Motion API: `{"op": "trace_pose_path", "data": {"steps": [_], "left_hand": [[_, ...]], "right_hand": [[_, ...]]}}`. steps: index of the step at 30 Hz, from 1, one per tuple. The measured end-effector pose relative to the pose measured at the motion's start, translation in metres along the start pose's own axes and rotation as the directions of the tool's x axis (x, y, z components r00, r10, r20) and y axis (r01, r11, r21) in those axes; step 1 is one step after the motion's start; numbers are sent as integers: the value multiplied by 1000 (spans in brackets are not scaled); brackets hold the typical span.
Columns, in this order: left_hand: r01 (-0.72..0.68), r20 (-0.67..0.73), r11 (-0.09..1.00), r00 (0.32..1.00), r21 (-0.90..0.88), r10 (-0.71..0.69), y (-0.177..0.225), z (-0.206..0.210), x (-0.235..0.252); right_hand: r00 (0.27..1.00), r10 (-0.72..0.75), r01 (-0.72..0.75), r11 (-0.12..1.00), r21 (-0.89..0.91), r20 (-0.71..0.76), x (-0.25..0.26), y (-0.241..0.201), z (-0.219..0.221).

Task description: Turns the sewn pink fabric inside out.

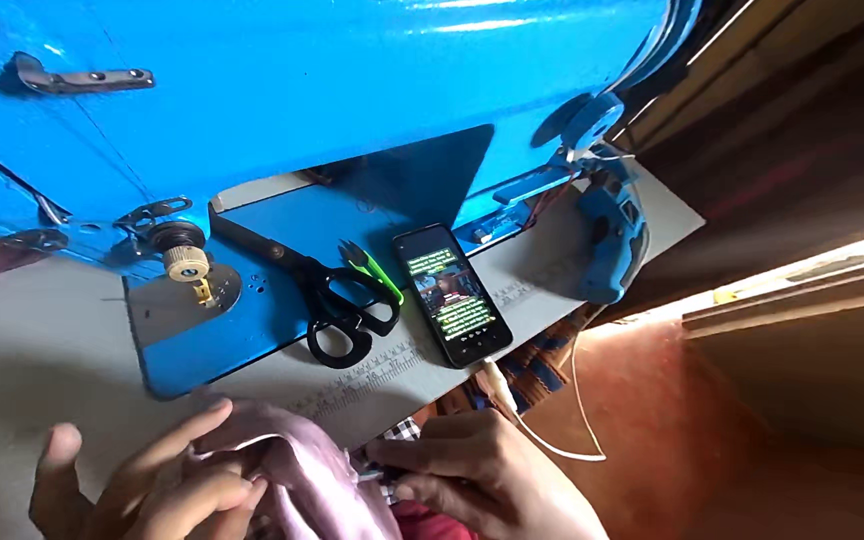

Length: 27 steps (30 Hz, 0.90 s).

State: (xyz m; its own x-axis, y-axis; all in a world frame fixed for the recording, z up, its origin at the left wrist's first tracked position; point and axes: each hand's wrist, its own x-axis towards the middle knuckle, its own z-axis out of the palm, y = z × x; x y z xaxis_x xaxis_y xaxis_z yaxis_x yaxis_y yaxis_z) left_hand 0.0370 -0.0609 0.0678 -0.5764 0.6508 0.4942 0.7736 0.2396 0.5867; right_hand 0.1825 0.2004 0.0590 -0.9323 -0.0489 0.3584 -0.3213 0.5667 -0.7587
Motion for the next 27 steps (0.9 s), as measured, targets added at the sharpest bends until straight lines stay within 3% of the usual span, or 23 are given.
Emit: {"op": "trace_pose_path", "data": {"steps": [3, 9, 15, 19, 27], "left_hand": [[6, 1, 1000, 1000, -21, -6, 1, 2, 2], [29, 17, 998, 999, -57, -28, 10, 5, 11], [-2, -53, 1000, 999, -9, 2, 10, 19, 14], [4, -20, 999, 1000, -53, -5, 10, 22, 15], [80, 63, 994, 995, -72, -75, 16, 14, 12]], "right_hand": [[1000, 13, -13, 999, -46, 3, -1, 1, 3], [987, 94, -115, 978, -174, -128, -2, 1, 5], [978, 89, -110, 988, -105, -191, 1, -1, 7], [980, 83, -91, 995, -36, -179, 2, -2, 7], [999, 32, -34, 996, -81, -32, -2, 1, 7]]}}
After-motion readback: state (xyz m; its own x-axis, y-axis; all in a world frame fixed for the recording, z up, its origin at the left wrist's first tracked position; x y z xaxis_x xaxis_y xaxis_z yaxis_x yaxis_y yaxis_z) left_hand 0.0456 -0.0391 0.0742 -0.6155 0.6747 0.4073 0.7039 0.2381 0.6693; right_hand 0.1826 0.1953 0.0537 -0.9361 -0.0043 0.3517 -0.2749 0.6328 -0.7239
